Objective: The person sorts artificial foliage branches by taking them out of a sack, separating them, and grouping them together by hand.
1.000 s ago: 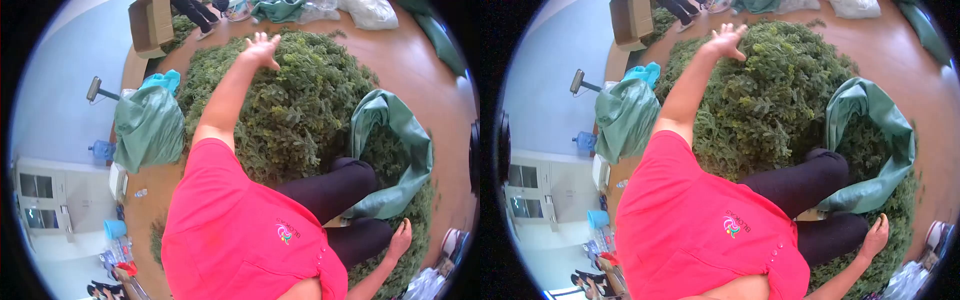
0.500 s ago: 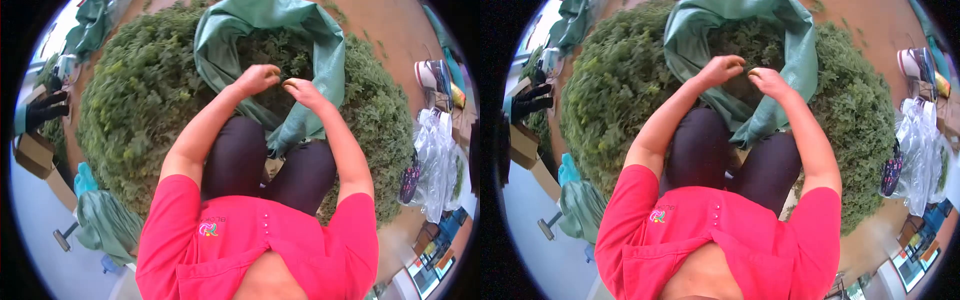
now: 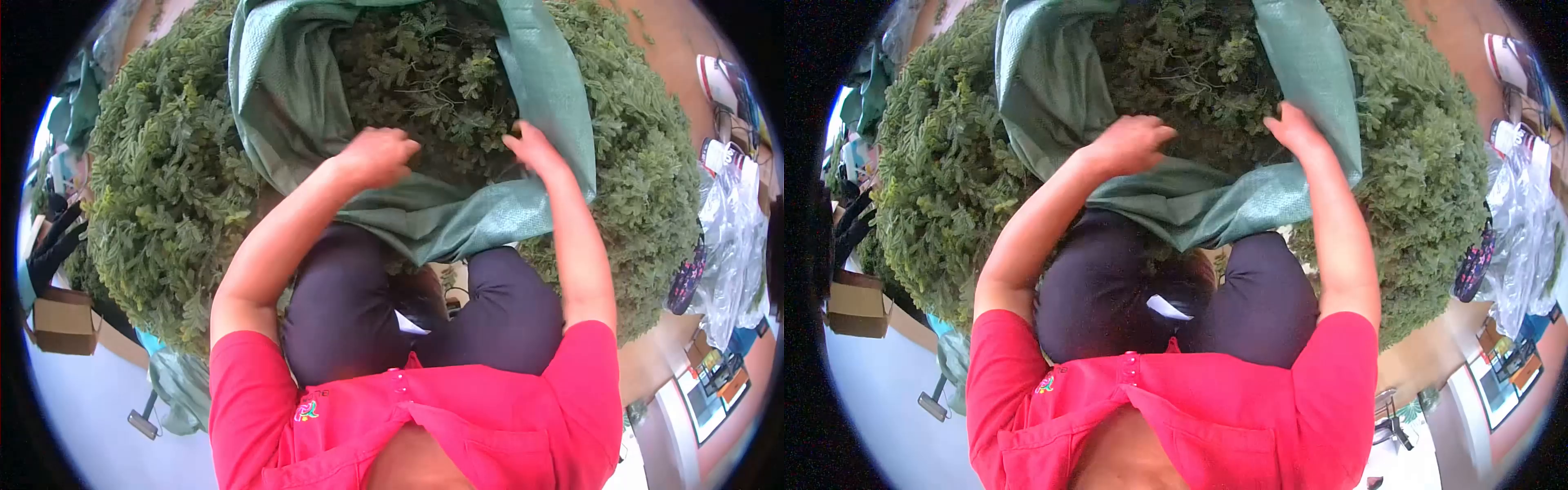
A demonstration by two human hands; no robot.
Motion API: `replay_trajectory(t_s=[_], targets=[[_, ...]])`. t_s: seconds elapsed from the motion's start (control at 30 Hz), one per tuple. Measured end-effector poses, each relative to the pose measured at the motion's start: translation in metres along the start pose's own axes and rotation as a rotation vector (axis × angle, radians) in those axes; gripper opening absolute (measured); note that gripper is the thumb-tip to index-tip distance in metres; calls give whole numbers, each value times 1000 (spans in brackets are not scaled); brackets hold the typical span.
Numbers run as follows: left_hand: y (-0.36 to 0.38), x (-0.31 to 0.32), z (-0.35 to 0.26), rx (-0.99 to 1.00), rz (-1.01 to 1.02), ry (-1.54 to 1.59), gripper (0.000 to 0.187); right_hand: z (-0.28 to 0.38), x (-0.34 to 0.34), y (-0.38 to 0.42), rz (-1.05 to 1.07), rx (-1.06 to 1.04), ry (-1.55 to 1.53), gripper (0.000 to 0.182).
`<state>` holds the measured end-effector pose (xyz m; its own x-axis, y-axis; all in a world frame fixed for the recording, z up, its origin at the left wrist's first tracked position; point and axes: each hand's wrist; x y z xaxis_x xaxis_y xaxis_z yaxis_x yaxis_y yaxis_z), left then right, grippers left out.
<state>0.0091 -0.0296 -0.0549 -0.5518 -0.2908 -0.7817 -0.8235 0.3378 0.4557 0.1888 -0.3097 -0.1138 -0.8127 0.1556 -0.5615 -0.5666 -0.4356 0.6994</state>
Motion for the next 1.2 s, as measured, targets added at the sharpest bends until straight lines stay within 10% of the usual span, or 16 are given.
replay_trajectory(t_s=[0.2,0.33,0.5,0.63,0.7,0.9,0.97,1.2], targets=[[-40,25,-35,91,385,111,44,-15,40,-58,-328,48,4,108],[-45,35,-10,-271,-378,402,32,48,47,-25,-335,119,61,109],[-65,-7,32,-381,-688,179,86,63,73,7,-327,-323,169,102],[-94,2,9,-184,-395,-164,102,75,71,3,-97,-534,-245,62],[-109,10,1,-162,-387,-245,106,58,36,-13,174,-211,-683,44],[-173,-15,-24,-13,-465,-318,108,-11,-31,-44,-355,47,-1007,36],[-195,-14,-20,-116,-61,-376,97,-28,-48,-47,-403,79,-1021,35],[-157,21,27,64,-112,-241,22,-75,-135,-48,-619,-58,-1436,57]])
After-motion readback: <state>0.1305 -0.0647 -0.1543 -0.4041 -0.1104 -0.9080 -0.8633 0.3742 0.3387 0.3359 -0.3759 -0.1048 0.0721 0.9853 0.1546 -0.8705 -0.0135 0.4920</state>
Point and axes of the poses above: each hand's wrist, its own y-axis away from the middle knuckle, its own x-axis out of the palm, z = x × y, and after that the axes turned 8 degrees about -y, right-handed
